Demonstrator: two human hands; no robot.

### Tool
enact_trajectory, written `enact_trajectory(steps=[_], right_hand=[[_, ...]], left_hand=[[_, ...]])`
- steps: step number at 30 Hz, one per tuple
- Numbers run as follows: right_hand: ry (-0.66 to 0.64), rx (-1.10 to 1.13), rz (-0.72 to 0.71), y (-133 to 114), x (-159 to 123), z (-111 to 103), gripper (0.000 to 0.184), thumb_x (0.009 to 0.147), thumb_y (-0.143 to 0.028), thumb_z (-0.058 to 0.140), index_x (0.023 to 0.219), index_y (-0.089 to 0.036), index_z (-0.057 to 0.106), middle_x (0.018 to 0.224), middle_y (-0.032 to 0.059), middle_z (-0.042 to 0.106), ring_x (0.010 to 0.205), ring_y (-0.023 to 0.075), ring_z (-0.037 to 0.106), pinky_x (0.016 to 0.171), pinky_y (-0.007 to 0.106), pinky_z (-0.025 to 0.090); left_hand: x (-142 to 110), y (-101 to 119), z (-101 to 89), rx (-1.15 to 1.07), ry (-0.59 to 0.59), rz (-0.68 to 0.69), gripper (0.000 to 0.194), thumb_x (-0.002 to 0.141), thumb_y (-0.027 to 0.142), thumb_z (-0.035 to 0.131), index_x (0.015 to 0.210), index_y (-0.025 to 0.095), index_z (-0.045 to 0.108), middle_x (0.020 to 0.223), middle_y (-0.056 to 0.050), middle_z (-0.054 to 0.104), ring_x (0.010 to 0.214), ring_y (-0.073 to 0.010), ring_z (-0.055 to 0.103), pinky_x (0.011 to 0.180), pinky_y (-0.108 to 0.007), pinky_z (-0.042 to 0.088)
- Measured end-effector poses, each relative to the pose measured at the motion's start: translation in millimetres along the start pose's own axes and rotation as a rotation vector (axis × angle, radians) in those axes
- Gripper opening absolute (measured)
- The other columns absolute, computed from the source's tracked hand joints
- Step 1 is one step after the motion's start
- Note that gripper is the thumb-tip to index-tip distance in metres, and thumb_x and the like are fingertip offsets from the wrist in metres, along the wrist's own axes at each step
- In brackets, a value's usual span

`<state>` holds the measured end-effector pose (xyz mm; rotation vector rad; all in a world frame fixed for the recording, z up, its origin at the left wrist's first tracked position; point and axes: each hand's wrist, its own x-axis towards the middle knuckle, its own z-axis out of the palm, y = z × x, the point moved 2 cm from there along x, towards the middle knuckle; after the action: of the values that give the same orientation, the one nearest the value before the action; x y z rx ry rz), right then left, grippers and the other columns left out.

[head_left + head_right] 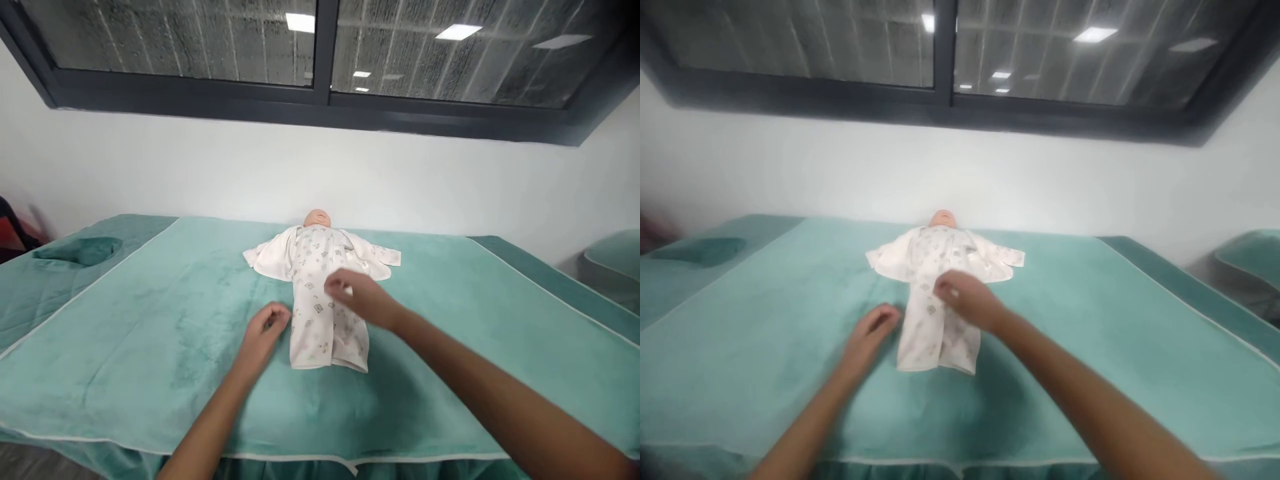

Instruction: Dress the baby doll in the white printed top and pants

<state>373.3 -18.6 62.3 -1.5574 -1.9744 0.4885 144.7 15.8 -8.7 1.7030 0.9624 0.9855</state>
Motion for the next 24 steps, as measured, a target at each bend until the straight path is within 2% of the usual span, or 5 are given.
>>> enact_trajectory(steps=[3,9,17,21,24], right_hand=[[0.254,-0.001,0.145,38,67,-20,0.027,0.091,-0.034,0.053,0.114,-0.02,0.059,0.121,0.0081,0.061,0.106,0.0196,0.059,0.09,0.034,0.046],[0.148,-0.125,0.098,89,176,-23,0.023,0.09,-0.03,0.05,0.104,-0.016,0.062,0.116,0.0107,0.063,0.107,0.0219,0.057,0.094,0.035,0.041],[-0.201,-0.186,-0.081,99,232,-32,0.02,0.079,-0.037,0.064,0.077,-0.02,0.052,0.085,0.0009,0.06,0.076,0.0159,0.054,0.07,0.027,0.039],[-0.147,-0.375,-0.272,91,238,-22,0.015,0.088,-0.032,0.053,0.079,-0.021,0.047,0.09,0.0045,0.061,0.084,0.0194,0.053,0.075,0.03,0.038],[-0.099,-0.517,-0.262,81,239,-11,0.016,0.095,-0.035,0.043,0.09,-0.02,0.047,0.093,0.0103,0.062,0.089,0.0233,0.055,0.075,0.032,0.039]], left_hand=[[54,4,21.9,0.058,0.184,0.064,0.018,0.087,0.036,0.055,0.091,0.019,0.06,0.09,-0.002,0.061,0.086,-0.0173,0.055,0.079,-0.029,0.043],[132,4,54.1,0.478,0.346,0.155,0.027,0.075,0.032,0.071,0.092,0.018,0.055,0.106,-0.007,0.051,0.104,-0.0253,0.048,0.095,-0.043,0.041],[136,-10,49.0,0.371,0.303,0.201,0.016,0.09,0.024,0.052,0.075,0.02,0.047,0.099,-0.004,0.054,0.093,-0.0189,0.053,0.082,-0.034,0.043],[137,-9,47.3,0.327,0.316,0.183,0.013,0.091,0.023,0.05,0.079,0.021,0.045,0.1,-0.003,0.057,0.095,-0.0175,0.054,0.083,-0.033,0.043],[133,-11,45.4,0.334,0.33,0.082,0.019,0.085,0.032,0.062,0.087,0.021,0.046,0.101,-0.003,0.054,0.083,-0.0156,0.054,0.072,-0.03,0.044]])
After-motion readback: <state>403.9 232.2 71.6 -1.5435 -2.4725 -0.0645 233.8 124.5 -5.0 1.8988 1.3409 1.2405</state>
